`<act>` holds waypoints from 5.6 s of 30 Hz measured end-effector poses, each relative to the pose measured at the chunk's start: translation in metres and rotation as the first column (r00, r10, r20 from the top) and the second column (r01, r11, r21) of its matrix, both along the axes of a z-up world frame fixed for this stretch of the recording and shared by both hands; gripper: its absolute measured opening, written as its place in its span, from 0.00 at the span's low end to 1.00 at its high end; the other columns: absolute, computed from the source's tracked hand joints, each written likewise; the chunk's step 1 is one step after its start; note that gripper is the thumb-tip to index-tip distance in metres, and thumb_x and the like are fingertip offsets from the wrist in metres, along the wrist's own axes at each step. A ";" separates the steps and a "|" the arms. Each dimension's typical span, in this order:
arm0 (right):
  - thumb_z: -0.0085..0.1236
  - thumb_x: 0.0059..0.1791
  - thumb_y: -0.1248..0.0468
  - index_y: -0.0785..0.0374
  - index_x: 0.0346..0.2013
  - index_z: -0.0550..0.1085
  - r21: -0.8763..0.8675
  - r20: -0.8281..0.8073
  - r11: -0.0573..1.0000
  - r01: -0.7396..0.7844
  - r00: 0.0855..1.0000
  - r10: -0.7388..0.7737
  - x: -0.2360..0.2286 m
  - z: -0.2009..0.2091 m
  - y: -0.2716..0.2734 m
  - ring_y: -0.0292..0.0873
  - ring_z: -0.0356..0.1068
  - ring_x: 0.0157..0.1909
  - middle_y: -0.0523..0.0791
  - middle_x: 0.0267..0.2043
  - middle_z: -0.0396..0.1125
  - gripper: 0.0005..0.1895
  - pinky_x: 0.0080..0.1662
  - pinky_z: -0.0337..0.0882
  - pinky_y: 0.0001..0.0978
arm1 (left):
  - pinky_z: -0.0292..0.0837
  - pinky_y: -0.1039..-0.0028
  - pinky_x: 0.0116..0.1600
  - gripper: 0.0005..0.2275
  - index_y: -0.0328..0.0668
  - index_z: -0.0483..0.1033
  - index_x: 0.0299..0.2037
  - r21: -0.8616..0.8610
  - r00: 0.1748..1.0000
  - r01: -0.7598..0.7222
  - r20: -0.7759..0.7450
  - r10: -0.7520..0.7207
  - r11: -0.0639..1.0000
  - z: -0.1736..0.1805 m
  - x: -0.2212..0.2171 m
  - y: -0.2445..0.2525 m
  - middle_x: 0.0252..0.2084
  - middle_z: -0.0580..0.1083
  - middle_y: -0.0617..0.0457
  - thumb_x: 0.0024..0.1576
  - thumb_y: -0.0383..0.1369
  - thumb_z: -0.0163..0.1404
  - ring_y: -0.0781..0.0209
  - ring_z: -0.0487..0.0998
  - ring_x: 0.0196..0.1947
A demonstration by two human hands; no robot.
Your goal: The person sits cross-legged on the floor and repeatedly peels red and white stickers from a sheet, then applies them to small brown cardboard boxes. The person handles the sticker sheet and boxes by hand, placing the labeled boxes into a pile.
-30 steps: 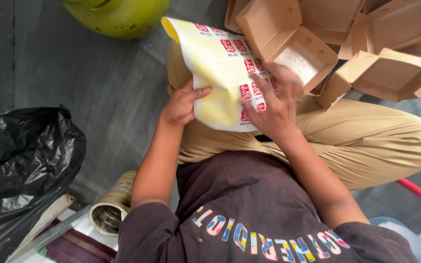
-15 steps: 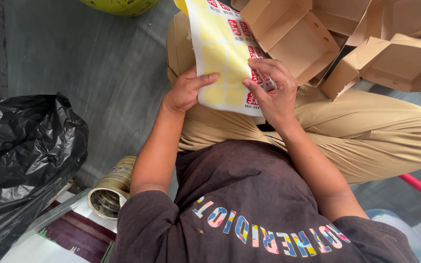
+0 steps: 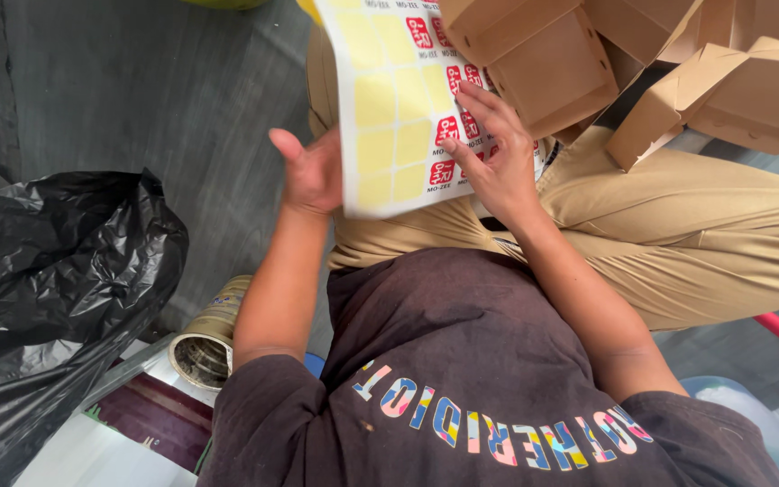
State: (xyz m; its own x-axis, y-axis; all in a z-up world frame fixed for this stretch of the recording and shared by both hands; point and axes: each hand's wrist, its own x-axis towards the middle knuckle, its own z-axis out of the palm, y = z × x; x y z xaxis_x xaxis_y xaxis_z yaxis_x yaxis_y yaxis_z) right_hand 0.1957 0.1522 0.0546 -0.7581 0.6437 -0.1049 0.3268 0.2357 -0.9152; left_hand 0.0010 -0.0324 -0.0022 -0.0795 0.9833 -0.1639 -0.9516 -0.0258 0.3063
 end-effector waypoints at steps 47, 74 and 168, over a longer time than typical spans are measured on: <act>0.55 0.58 0.60 0.67 0.55 0.74 0.003 -0.273 1.000 -0.020 0.962 0.020 0.022 0.051 0.014 0.48 0.67 0.67 0.51 0.62 0.69 0.15 0.72 0.61 0.52 | 0.41 0.49 0.73 0.07 0.50 0.83 0.38 0.050 -0.423 -0.266 -0.903 -0.070 0.963 0.148 0.038 0.068 0.41 0.74 0.62 0.58 0.40 0.63 0.60 0.72 0.55; 0.40 0.49 0.56 0.61 0.60 0.68 -0.828 -0.555 0.540 -0.152 0.363 -0.748 0.023 0.023 0.035 0.49 0.66 0.68 0.48 0.63 0.67 0.27 0.70 0.63 0.46 | 0.63 0.70 0.62 0.08 0.40 0.82 0.42 -0.052 0.309 -0.452 -0.946 0.102 0.891 0.153 0.069 0.130 0.53 0.75 0.54 0.62 0.37 0.58 0.61 0.71 0.57; 0.68 0.37 0.63 0.69 0.46 0.72 0.602 0.212 0.796 0.052 0.952 -0.222 0.048 -0.004 0.057 0.56 0.67 0.49 0.53 0.46 0.64 0.25 0.47 0.67 0.45 | 0.62 0.50 0.64 0.11 0.45 0.73 0.48 0.134 -0.732 -0.102 -0.682 0.017 0.986 0.009 0.071 0.211 0.39 0.72 0.51 0.56 0.24 0.47 0.52 0.75 0.45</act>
